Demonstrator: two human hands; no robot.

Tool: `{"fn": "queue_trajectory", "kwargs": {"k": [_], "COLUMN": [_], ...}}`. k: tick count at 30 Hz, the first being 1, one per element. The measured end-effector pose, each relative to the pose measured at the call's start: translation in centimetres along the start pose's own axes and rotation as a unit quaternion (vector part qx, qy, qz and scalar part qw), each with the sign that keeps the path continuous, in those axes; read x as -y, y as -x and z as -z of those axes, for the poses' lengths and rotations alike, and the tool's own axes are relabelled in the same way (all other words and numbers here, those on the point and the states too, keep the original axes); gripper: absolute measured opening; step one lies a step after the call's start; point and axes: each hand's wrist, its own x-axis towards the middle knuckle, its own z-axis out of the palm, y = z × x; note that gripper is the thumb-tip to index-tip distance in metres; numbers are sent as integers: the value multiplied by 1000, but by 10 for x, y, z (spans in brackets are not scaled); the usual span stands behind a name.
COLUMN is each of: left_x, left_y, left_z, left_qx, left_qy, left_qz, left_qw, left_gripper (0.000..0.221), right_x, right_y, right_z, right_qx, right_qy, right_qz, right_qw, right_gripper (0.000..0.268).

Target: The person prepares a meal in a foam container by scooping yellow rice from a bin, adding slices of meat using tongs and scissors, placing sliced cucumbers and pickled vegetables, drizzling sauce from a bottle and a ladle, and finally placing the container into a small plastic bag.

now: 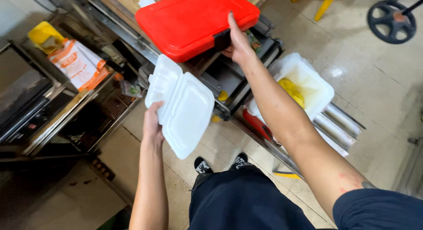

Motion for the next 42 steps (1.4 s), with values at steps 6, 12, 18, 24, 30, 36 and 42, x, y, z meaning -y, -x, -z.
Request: {"fn": "queue_trajectory", "kwargs": {"k": [6, 12, 18, 24, 30, 36, 42], "left_x": [9, 21, 50, 155, 214, 242, 258], "left_y": [11, 1, -17, -10, 19, 24, 15], "left_z": [-12, -56, -116, -176, -178, -156, -151], "left_qx": [8, 22, 1, -106, -110, -121, -126], "left_qy": [-28, -14, 6, -69, -51, -32, -42], "left_qz": [45, -50, -128, -25, 20, 39, 82], "left_qw": [999, 998, 992, 992, 992, 991, 988], "left_gripper": [58, 58, 54, 55, 57, 56, 56], "right_x": [27, 0, -146, -206, -155, -47, -63], "right_y": [56, 72, 30, 34, 38, 81, 70], "right_z": [57, 199, 380, 416, 417, 432, 437], "right_qx": [100, 83, -58, -21, -11, 25, 63], "right_qy": [133, 100, 616, 689, 667, 761, 857], "right_qz": [31, -2, 67, 74, 87, 59, 27], "right_qw": [986, 992, 783, 721, 740, 645, 511], "right_gripper": [62, 53, 39, 41, 34, 27, 21]}}
